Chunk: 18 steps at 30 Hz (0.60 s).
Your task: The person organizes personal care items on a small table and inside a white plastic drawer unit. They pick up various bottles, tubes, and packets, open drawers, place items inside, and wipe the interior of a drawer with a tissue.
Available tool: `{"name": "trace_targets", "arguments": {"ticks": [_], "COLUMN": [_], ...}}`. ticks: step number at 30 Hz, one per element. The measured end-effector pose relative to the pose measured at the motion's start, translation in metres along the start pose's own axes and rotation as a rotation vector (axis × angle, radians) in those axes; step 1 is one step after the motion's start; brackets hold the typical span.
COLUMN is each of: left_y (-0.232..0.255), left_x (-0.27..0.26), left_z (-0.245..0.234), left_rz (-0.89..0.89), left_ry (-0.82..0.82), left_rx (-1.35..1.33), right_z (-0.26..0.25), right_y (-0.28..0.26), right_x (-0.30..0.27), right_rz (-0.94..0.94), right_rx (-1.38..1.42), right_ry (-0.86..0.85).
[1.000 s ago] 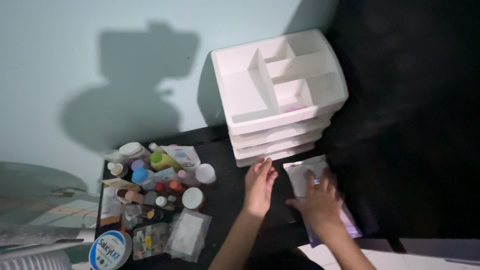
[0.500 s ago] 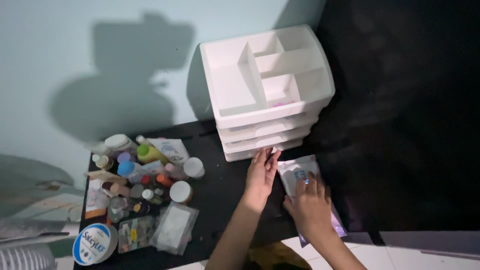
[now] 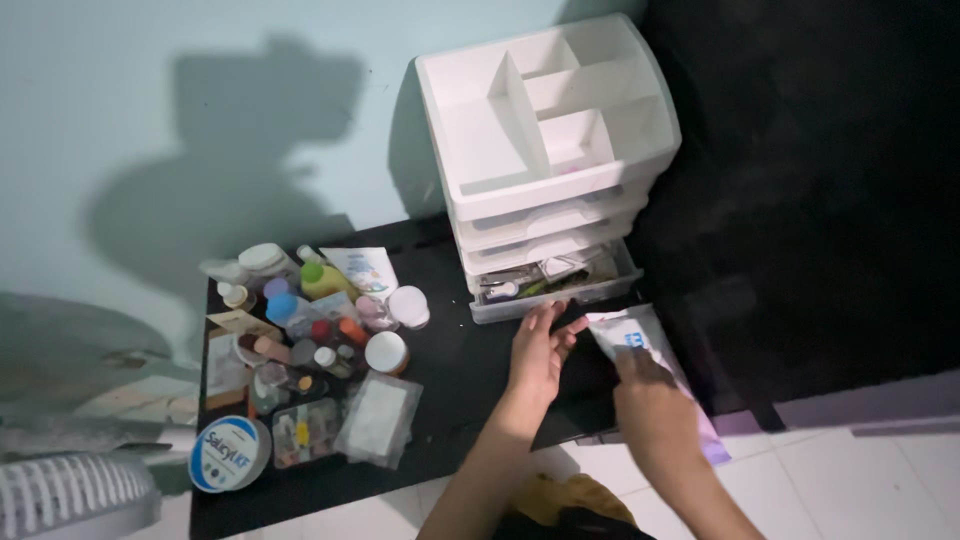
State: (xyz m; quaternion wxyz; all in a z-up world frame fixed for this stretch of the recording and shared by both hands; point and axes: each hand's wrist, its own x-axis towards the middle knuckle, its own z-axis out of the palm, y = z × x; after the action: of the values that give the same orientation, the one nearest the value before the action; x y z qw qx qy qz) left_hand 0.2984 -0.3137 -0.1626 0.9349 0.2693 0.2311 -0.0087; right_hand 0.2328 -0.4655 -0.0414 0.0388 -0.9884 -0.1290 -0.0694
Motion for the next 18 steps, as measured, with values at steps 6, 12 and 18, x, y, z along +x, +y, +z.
{"name": "trace_targets", "arguments": {"ticks": [6,12,18], "left_y": [-0.004,-0.02,0.018], "left_x": [-0.027,-0.043,-0.076], "left_z": [-0.001,-0.017,-0.025], "left_rz": [-0.091,-0.209,-0.35], "left_ry": [0.006,-0.105,-0.264], "left_rx": [0.058,0.041,0.122], "right_z": [-0.092,-0.152,-0.146], "right_y": [0.016,0.009,-0.007], "right_x": [0.0,-0.005,-0.016], "right_rz": [0.265,0.353,-0.015], "right_rx": [0.171,0.351,0.52], "right_ry": [-0.315,-0.424,-0.226]}}
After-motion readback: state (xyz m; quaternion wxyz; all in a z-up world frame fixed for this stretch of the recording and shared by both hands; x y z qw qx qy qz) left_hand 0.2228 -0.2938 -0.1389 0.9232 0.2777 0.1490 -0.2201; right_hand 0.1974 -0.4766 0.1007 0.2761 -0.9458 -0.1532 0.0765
